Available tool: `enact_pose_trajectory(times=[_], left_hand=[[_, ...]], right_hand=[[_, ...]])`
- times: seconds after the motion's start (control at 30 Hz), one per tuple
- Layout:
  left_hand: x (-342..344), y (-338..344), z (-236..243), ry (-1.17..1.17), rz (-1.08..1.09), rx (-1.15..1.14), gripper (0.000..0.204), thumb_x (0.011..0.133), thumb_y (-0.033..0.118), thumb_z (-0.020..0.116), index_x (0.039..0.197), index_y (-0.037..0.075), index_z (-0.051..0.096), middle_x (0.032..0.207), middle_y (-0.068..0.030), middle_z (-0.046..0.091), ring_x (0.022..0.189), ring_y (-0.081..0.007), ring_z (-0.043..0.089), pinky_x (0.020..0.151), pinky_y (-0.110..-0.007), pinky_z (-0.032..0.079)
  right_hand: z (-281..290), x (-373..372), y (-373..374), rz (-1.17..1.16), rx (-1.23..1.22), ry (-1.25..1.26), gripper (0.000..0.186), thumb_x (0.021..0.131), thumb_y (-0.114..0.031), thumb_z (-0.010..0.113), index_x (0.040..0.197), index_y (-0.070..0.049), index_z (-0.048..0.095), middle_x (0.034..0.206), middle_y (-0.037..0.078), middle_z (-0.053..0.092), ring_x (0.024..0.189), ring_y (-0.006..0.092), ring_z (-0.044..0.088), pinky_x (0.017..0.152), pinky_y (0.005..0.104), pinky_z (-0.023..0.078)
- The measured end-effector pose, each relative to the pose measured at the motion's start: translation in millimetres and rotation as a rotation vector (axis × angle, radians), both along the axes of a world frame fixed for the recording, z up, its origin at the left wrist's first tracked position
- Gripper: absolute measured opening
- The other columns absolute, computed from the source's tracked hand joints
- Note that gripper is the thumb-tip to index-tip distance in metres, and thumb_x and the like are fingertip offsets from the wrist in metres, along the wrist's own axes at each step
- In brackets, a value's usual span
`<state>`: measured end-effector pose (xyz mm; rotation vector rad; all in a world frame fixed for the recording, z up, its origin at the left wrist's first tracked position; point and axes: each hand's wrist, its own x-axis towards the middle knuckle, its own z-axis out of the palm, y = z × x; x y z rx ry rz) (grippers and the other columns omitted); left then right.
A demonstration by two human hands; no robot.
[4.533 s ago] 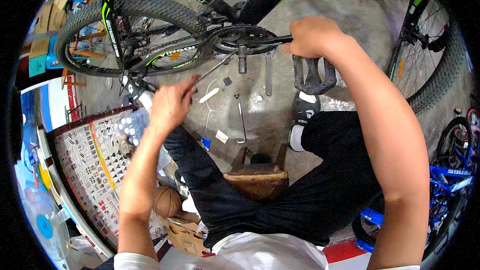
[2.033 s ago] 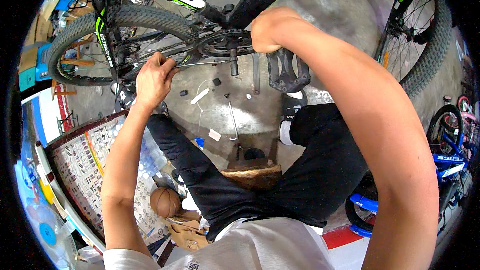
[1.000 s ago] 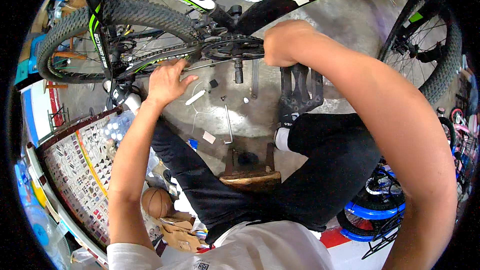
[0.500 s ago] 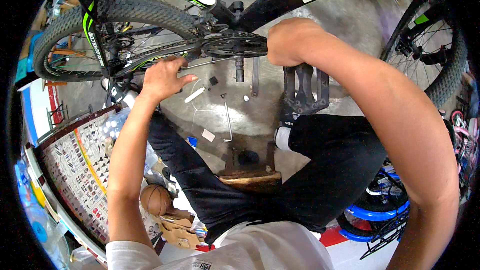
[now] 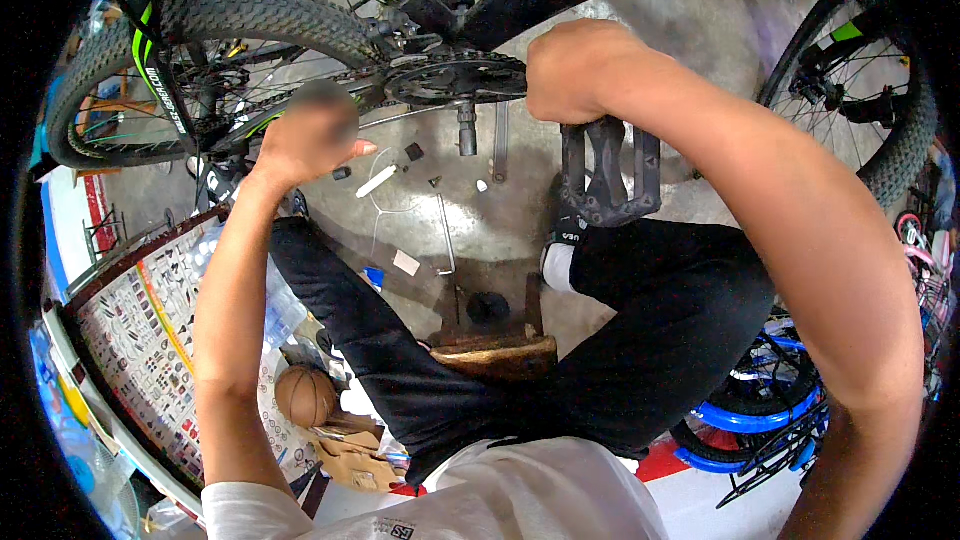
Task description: The person disassembles a bicycle crankset and bottom bracket, using a wrench to remove the pedal and crank arm, and then removes internal components from the frame.
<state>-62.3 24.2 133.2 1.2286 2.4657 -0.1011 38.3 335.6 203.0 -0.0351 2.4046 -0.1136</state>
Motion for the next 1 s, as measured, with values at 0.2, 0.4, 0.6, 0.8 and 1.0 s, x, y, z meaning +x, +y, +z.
enact_pose_trajectory(times=[0.2, 0.4, 0.6, 0.8, 1.0], left_hand=[[-2, -2, -14, -0.027, -0.045, 0.049, 0.051, 0.082, 0.054, 0.071, 0.098, 0.006, 0.064, 0.102, -0.0166, 0.064, 0.099, -0.0391, 0.064, 0.078, -0.049, 0.053], [21, -4, -10, -0.003, 0.125, 0.283, 0.040, 0.085, 0.043, 0.073, 0.088, 0.005, 0.063, 0.082, -0.0141, 0.065, 0.075, -0.0361, 0.064, 0.063, -0.046, 0.049], [39, -21, 4, 0.054, 0.338, 0.155, 0.038, 0.086, 0.047, 0.071, 0.090, 0.009, 0.067, 0.073, -0.0110, 0.067, 0.073, -0.0341, 0.068, 0.063, -0.045, 0.051], [50, -14, 12, -0.210, 0.424, 0.230, 0.034, 0.083, 0.033, 0.079, 0.088, 0.001, 0.069, 0.066, -0.0143, 0.062, 0.058, -0.0306, 0.056, 0.059, -0.036, 0.045], [54, -34, 67, 0.285, 0.247, 0.817, 0.024, 0.086, 0.012, 0.068, 0.071, 0.000, 0.053, 0.073, -0.0139, 0.057, 0.063, -0.0268, 0.056, 0.058, -0.038, 0.044]], right_hand=[[4, -1, -2, 0.025, -0.003, -0.005, 0.031, 0.075, -0.017, 0.054, 0.089, 0.000, 0.075, 0.101, 0.023, 0.071, 0.099, 0.0381, 0.068, 0.087, 0.0453, 0.054], [-2, 0, 2, 0.041, -0.017, 0.013, 0.031, 0.077, -0.024, 0.060, 0.087, 0.002, 0.074, 0.098, 0.024, 0.071, 0.097, 0.0398, 0.068, 0.086, 0.0464, 0.054], [-8, 1, 4, 0.060, -0.028, 0.041, 0.034, 0.079, -0.030, 0.065, 0.084, 0.003, 0.073, 0.096, 0.025, 0.071, 0.097, 0.0408, 0.068, 0.086, 0.0470, 0.054], [-5, -3, 4, 0.059, -0.019, 0.019, 0.033, 0.078, -0.029, 0.064, 0.085, 0.002, 0.073, 0.098, 0.024, 0.071, 0.098, 0.0404, 0.068, 0.086, 0.0465, 0.055], [-14, -2, 6, 0.043, -0.048, 0.070, 0.033, 0.075, -0.027, 0.060, 0.086, 0.001, 0.074, 0.099, 0.025, 0.071, 0.098, 0.0401, 0.068, 0.087, 0.0469, 0.055]])
